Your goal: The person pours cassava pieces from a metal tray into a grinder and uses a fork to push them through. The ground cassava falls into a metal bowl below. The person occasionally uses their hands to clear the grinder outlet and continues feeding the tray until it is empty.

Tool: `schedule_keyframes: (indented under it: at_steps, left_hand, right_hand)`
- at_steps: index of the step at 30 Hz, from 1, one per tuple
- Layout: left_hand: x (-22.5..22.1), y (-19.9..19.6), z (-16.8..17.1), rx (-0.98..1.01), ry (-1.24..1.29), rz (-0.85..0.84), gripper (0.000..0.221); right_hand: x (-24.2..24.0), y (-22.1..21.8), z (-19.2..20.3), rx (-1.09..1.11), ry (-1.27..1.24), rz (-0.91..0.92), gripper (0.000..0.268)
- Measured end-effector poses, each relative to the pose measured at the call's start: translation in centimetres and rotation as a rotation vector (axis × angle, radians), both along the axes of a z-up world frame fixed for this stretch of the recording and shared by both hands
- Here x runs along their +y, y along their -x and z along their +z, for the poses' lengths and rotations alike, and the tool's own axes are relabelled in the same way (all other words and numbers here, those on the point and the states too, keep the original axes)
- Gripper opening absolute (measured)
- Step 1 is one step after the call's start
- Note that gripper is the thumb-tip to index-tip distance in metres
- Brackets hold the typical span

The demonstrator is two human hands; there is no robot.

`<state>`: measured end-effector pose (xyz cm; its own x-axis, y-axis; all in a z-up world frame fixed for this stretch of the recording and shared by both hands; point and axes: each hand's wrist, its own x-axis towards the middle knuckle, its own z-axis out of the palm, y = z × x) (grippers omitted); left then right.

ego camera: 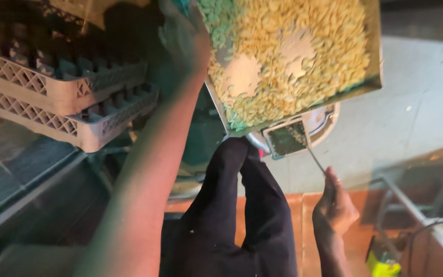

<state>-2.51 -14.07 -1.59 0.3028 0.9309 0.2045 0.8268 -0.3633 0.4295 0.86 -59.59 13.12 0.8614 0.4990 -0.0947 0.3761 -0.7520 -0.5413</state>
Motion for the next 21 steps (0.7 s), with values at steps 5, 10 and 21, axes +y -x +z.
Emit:
schedule_keyframes:
  at_steps: [5,10,21]
  left_hand:
    - [-1.2,0.8,2.0,-0.042,0.083,-0.045,0.063]
    - [-9.0,5.7,3.4,-0.283,0.048,-0.054,0.063]
    - [-47.7,13.8,5.9,-0.415,0.678,0.179,0.045]
  right_hand:
    - [-3.1,-2.0,-1.6,0.319,0.489,0.276,0.025]
    - [-6.1,-3.5,-0.9,0.305,0.388,0.293,0.011]
    - [-10.5,-0.2,-7.7,0.233,0.113,0.446,0.010]
